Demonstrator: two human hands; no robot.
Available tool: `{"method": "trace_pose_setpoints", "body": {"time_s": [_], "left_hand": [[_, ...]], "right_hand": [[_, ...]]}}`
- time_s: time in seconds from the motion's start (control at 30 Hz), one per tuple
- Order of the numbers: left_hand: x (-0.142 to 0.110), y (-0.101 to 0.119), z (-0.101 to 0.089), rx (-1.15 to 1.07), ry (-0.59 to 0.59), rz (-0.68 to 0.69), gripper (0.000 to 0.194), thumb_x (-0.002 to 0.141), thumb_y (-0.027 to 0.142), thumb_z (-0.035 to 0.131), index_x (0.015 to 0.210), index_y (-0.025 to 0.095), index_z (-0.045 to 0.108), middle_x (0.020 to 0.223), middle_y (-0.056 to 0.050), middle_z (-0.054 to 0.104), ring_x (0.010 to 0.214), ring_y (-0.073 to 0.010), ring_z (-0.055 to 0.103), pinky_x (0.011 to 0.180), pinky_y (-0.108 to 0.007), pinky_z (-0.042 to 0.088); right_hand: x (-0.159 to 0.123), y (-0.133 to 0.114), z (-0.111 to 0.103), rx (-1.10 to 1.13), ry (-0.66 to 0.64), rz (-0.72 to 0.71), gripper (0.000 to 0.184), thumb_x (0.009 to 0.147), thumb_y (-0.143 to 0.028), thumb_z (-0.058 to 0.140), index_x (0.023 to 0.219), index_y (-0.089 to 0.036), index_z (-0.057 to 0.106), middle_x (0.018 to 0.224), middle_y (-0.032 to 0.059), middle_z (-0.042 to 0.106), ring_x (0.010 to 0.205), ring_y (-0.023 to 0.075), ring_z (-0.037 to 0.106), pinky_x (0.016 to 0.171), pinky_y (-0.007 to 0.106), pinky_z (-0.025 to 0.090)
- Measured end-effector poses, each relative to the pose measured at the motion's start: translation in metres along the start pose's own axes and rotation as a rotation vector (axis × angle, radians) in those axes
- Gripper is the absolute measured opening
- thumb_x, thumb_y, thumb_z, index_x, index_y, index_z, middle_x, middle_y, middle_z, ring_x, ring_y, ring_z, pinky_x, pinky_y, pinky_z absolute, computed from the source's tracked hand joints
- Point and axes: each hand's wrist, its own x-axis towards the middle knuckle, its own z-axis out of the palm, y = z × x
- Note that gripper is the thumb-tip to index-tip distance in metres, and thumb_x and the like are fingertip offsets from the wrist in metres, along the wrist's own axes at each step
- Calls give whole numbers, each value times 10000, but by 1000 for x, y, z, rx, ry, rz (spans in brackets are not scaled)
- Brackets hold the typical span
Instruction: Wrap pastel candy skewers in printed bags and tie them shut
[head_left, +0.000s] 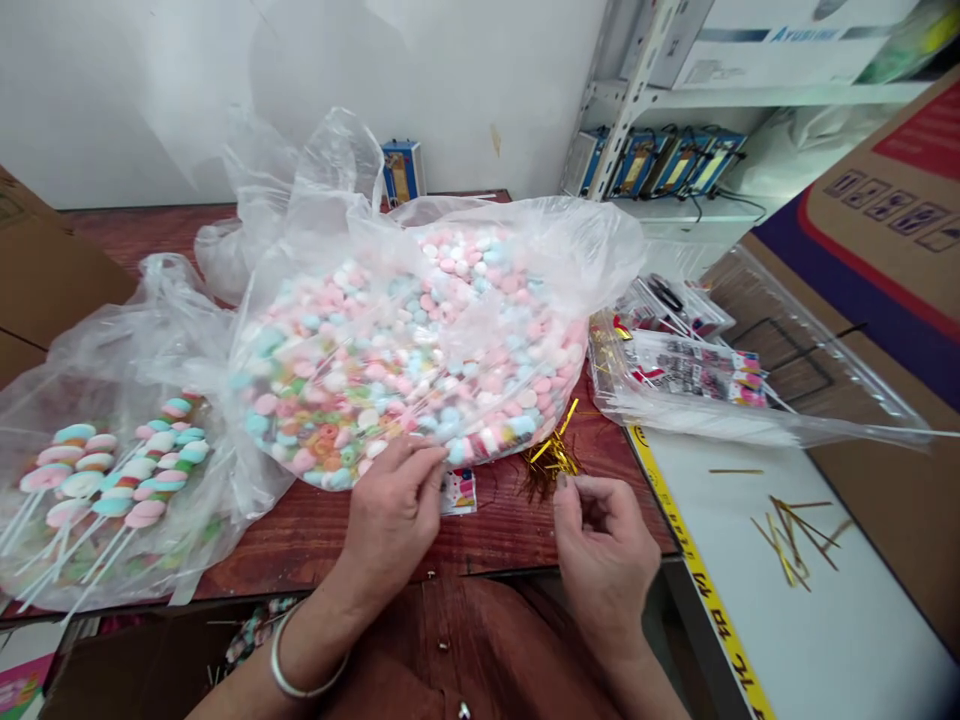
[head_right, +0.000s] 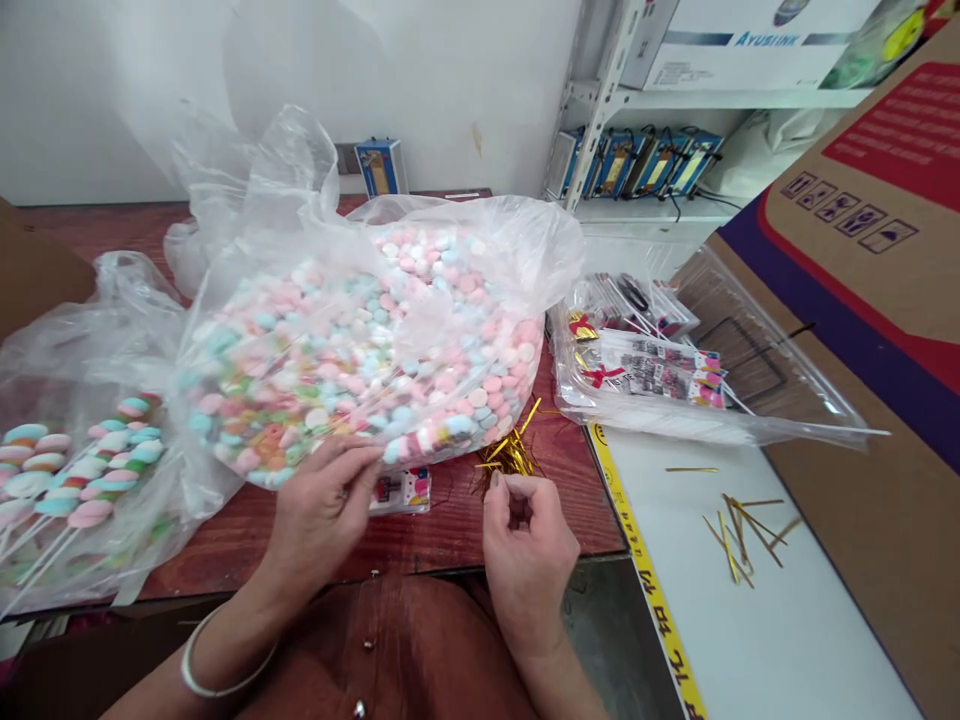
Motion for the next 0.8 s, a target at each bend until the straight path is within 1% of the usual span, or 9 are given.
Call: {"method": "trace_pose_setpoints", "body": {"time_s": [0.03, 0.1, 0.17, 0.23, 0.33, 0.5, 0.63, 0.73, 0.8], "left_hand": [[-1, 2, 5, 70, -22, 49, 214, 918, 145, 537, 983, 207, 730, 888, -69, 690, 832, -199, 637, 752, -301, 494], [-3, 7, 13, 178, -64, 127, 237, 924, 123, 514, 991, 199, 728, 798, -60, 655, 754, -192, 608, 681, -292, 470], [-5, 12, 20, 233, -97, 186, 228, 931, 129, 509, 951, 197, 726, 763, -59, 641, 724, -193, 591, 657, -292, 448], [-6, 16, 23, 241, -115, 219, 226, 940, 141, 506, 882, 199, 717, 739, -58, 632, 700, -191, 579, 645, -293, 431], [-9, 17, 24, 198, -114, 216, 228, 944, 140, 507, 880, 201, 717, 745, -64, 645, 701, -194, 585, 649, -294, 422], [-13, 14, 24, 68, -41, 229, 328, 925, 143, 569, 1211, 250, 688, 812, -61, 701, 746, -192, 626, 692, -276, 445], [-14, 13, 26, 89, 11, 357, 361, 927, 93, 558, 1266, 194, 632, 818, -53, 698, 736, -173, 620, 679, -265, 471], [-15, 11, 27, 54, 41, 484, 339, 914, 42, 562, 1240, 117, 611, 861, -77, 711, 771, -171, 623, 711, -280, 511], [-15, 10, 28, 44, 43, 504, 340, 905, 32, 577, 1238, 92, 607, 886, -94, 717, 794, -174, 627, 730, -288, 527]], "right_hand": [[1, -9, 0, -60, 50, -91, 127, 933, -278, 619, 829, -206, 608, 671, -15, 635, 555, 122, 565, 575, 245, 416], [2, -24, 4, -178, 52, -303, 149, 950, -238, 594, 804, -214, 596, 649, -12, 617, 544, 125, 546, 559, 263, 373], [2, -33, 12, -277, -18, -466, 237, 975, -210, 542, 739, -225, 556, 612, -7, 575, 544, 139, 525, 549, 290, 330], [1, -36, 19, -328, -92, -532, 301, 993, -186, 493, 696, -234, 511, 586, -6, 531, 537, 151, 496, 544, 310, 296], [-3, -34, 24, -309, -148, -532, 304, 1003, -178, 467, 705, -235, 487, 602, 1, 523, 544, 157, 483, 552, 316, 284], [-4, -32, 19, -291, -156, -506, 302, 1013, -207, 443, 713, -240, 459, 598, -4, 520, 525, 153, 491, 532, 313, 270], [-1, -36, 15, -293, -152, -474, 293, 1005, -211, 411, 716, -242, 448, 584, -15, 533, 497, 149, 514, 509, 290, 303], [2, -39, 13, -264, -207, -424, 277, 979, -199, 404, 707, -242, 439, 570, -22, 538, 478, 145, 537, 491, 275, 325], [4, -41, 12, -263, -237, -396, 259, 954, -185, 413, 703, -240, 442, 567, -21, 546, 472, 145, 551, 487, 273, 327]]}}
